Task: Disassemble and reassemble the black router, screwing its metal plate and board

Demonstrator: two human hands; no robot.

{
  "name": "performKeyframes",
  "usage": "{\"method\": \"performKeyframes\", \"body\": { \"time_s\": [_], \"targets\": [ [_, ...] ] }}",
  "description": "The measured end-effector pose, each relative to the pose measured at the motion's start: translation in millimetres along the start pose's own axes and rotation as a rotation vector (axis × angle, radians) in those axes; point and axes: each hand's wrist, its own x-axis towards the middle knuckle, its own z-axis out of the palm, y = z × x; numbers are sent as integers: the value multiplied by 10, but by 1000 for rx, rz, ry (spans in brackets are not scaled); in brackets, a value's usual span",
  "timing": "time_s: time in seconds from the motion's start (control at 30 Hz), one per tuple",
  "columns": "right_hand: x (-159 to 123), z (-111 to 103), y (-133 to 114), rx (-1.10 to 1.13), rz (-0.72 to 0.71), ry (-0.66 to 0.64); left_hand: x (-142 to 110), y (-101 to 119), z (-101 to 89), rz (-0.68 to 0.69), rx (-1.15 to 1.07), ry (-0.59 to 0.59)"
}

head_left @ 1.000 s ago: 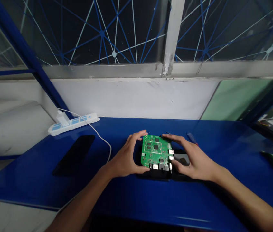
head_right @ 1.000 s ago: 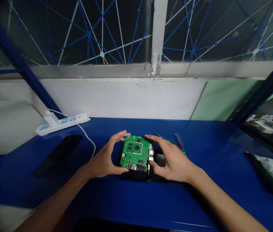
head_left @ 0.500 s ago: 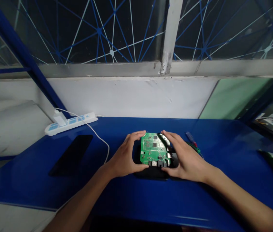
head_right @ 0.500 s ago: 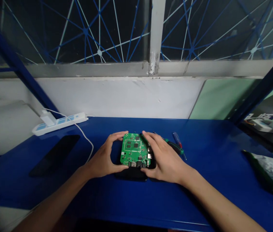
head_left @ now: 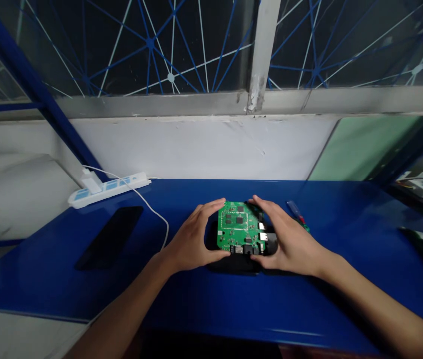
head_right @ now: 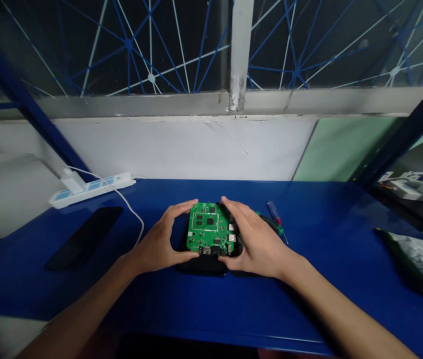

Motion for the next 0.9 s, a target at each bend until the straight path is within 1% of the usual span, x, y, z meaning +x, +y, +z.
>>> {"method": "performKeyframes", "body": {
  "time_s": [0.5,0.9],
  "targets": [
    [5,-6,-8,4,11,-8,-4,18,-16,10,51,-8],
    [5,13,-14,-37,-11,22,-9,37,-19,7,59,-23]
  ]
}}
